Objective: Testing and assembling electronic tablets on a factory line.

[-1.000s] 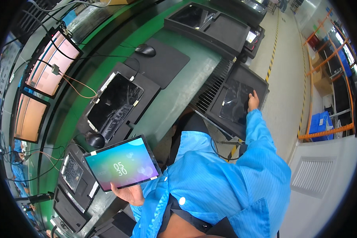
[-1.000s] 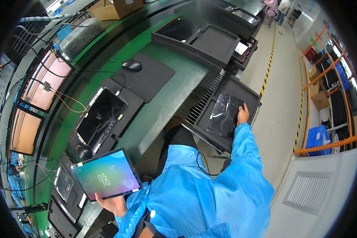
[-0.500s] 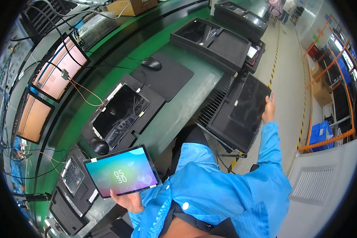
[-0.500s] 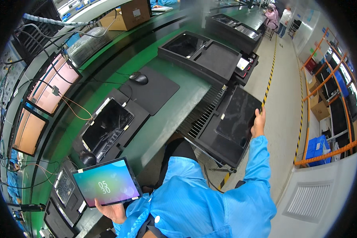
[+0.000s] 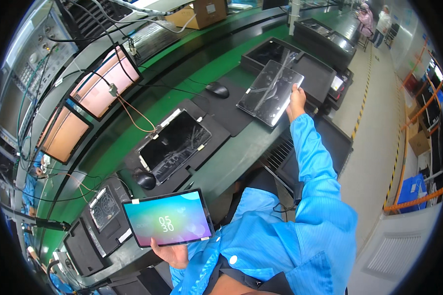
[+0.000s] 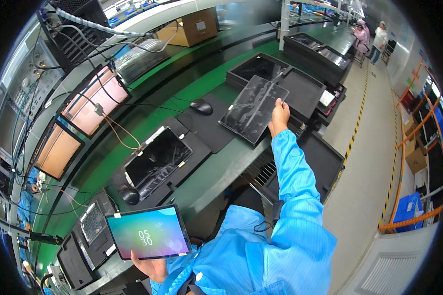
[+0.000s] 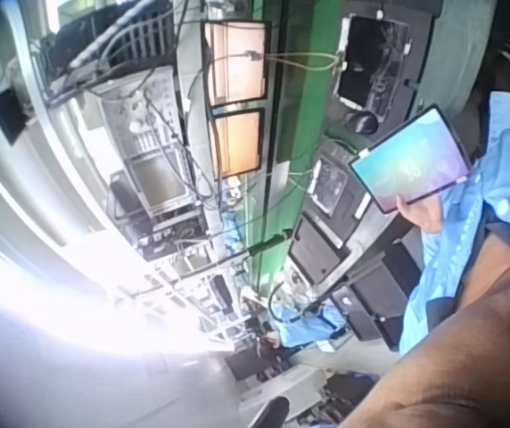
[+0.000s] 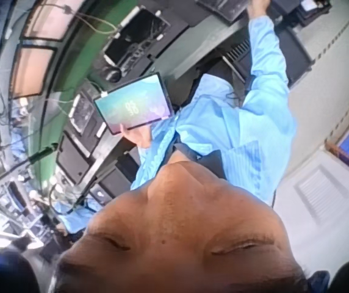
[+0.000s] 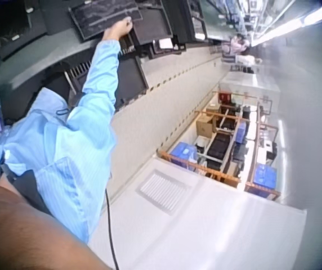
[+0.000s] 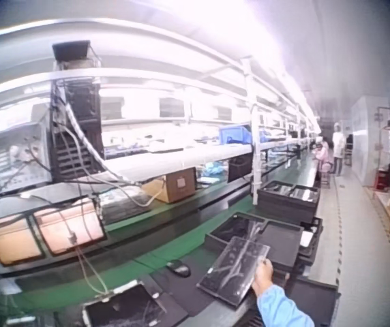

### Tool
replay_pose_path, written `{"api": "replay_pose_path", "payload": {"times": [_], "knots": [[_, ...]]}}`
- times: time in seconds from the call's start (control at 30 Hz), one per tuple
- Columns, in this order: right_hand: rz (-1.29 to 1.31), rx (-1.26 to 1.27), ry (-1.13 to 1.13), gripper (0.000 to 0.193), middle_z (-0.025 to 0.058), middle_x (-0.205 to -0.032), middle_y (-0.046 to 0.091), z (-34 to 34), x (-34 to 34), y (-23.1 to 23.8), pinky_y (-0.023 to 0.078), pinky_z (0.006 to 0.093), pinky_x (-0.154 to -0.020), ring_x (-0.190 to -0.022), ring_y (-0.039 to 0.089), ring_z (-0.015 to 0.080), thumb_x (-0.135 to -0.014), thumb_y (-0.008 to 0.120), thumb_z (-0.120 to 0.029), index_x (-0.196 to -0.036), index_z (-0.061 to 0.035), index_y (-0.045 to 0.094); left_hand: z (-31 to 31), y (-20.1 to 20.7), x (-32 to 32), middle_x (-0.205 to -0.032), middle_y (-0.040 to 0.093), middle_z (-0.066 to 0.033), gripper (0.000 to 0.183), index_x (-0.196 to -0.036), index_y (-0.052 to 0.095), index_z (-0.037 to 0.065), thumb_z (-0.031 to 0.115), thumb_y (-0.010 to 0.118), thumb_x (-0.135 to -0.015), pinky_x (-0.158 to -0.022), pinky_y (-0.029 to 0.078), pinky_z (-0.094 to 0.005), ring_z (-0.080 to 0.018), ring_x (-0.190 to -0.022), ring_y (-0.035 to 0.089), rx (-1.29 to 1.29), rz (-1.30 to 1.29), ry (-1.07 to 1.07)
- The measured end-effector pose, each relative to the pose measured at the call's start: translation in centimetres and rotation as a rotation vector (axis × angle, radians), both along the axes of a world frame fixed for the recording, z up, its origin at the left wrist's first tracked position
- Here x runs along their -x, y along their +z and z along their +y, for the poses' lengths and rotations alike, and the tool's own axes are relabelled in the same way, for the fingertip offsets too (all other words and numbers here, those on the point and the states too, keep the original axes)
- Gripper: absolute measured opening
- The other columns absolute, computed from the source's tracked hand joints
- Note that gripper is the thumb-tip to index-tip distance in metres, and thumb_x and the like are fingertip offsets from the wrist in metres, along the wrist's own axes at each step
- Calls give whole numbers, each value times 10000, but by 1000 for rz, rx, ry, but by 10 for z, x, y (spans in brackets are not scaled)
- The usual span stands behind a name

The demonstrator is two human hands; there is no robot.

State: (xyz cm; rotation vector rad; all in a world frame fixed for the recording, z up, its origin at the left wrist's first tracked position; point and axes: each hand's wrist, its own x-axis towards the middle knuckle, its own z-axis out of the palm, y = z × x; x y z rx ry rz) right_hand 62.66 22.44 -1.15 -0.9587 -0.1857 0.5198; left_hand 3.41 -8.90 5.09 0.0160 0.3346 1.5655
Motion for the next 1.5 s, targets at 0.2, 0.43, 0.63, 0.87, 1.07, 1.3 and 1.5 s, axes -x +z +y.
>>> {"api": "replay_pose_path", "payload": {"times": [0.2, 0.43, 0.63, 0.87, 1.07, 1.3, 1.5], "knots": [[-95, 117, -75, 207, 19, -848, 605, -8, -17, 53, 467, 327, -733, -801, 553, 146, -993, 647, -225, -955, -23, 622, -16, -10, 11, -1379, 567, -105, 531, -1366, 537, 60, 296, 671, -909, -1155, 326, -476, -267, -1314, 484, 10, 63, 112], [-297, 170, -385, 299, 87, -983, 662, -42, -191, 106, 484, 313, -788, -888, 599, 171, -1010, 592, -251, -1046, 39, 653, 1, 2, -1, -1368, 582, -110, 500, -1345, 553, 46, 281, 671, -919, -1137, 354, -475, -272, -1284, 512, 11, 122, 83], [-268, 148, -355, 323, 102, -1044, 662, -51, -196, 113, 483, 322, -855, -965, 609, 186, -1017, 588, -243, -1143, 50, 642, 20, 4, -25, -1380, 570, -112, 503, -1360, 542, 47, 294, 647, -934, -1159, 326, -472, -279, -1308, 488, 22, 98, 67], [-137, -6, 53, 231, 25, -999, 642, -41, -100, 75, 479, 334, -863, -944, 579, 144, -1022, 603, -250, -1063, -29, 654, 38, 4, -46, -1386, 572, -105, 473, -1344, 564, 54, 297, 630, -944, -1166, 313, -470, -273, -1311, 488, 35, 115, -5], [-2, 3, 184, 242, 15, -971, 636, -8, 17, -4, 460, 310, -820, -894, 555, 127, -1024, 603, -251, -1047, -14, 647, 41, 3, -56, -1383, 576, -103, 510, -1356, 553, 65, 296, 661, -915, -1151, 335, -472, -270, -1309, 497, 59, 110, -19], [-184, 347, 276, 355, 72, -1061, 666, -14, 80, -17, 454, 341, -912, -1009, 578, 168, -996, 637, -302, -1158, 14, 644, 18, 9, -42, -1371, 583, -110, 478, -1327, 572, 55, 311, 633, -928, -1124, 367, -480, -287, -1286, 517, 91, 138, 53], [-1526, 801, -151, 483, 207, -1131, 663, -60, 87, 24, 472, 412, -960, -1084, 622, 359, -952, 660, -363, -1215, 41, 627, 1, 3, -15, -1382, 572, -127, 522, -1357, 541, 58, 359, 596, -934, -1105, 397, -469, -303, -1278, 529, 108, -82, 47]]}}
